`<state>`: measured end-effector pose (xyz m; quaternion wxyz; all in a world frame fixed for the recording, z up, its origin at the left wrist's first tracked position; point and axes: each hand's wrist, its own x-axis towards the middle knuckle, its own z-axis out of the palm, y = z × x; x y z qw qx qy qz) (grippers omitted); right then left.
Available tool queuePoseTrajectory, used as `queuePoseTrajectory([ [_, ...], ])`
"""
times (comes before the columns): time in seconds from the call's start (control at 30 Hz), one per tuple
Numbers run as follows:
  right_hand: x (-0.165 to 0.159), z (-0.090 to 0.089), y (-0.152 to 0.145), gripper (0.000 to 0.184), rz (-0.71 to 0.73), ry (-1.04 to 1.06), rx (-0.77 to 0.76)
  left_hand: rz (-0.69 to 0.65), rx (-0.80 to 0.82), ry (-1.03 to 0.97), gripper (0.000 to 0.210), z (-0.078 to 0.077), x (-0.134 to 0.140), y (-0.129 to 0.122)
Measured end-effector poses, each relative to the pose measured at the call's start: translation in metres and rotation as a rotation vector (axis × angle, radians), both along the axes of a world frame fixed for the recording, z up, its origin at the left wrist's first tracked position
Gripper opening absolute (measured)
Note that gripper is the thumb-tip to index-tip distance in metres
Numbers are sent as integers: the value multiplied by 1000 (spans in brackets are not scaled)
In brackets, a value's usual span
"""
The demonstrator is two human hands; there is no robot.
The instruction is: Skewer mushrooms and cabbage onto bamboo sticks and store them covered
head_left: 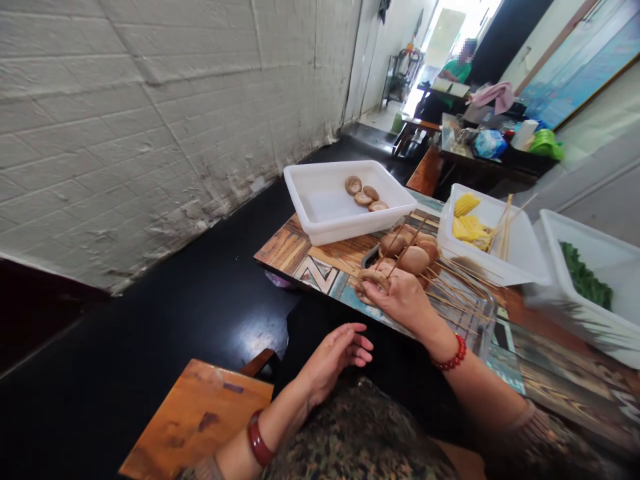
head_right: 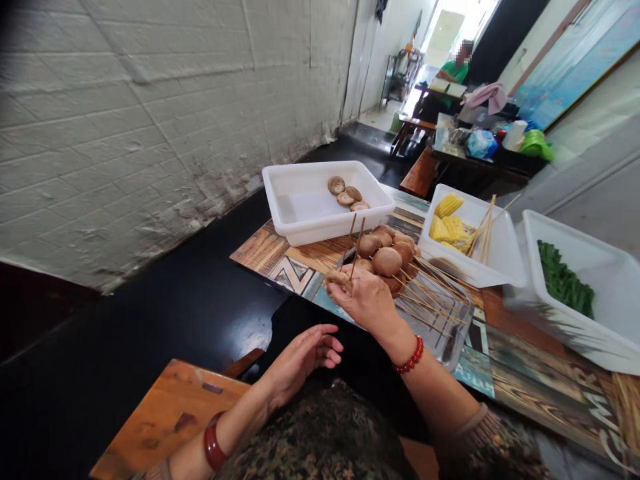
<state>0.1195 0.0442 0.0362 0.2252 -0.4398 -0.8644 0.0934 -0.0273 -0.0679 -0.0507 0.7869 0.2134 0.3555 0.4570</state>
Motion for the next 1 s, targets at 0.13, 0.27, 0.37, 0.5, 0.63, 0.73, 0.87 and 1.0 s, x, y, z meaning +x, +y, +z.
queuePoseTrajectory([
  [0.13, -3, 1, 0, 18, 29, 0, -24, 12, 22, -7, 45, 3, -1, -3],
  [0.27, -2, -2, 0, 19, 37, -2, 3, 44, 38, 7, 48, 5, -6, -3],
  [0.37, -1, -3, -1, 18, 37, 5, 6, 72, 46, 20, 50, 7, -10, -1],
  [0.5, -1, 4, -2, 20, -2, 47, -38, 82, 47, 37, 51, 10, -14, 2],
  [0.63, 2, 17, 3, 20, -2, 201, -78, 93, 43, 47, 50, 10, -15, 4],
  [0.73, 14, 25, 4, 20, -40, 447, -214, 98, 57, 53, 46, 12, -15, 5],
  [0.87, 35, 23, -16, 19, 66, 768, -377, 101, 132, 32, 42, 24, -13, 8],
  [1.0, 47, 15, -53, 14, 39, 779, -168, 64, 226, -79, 45, 45, -9, 15],
])
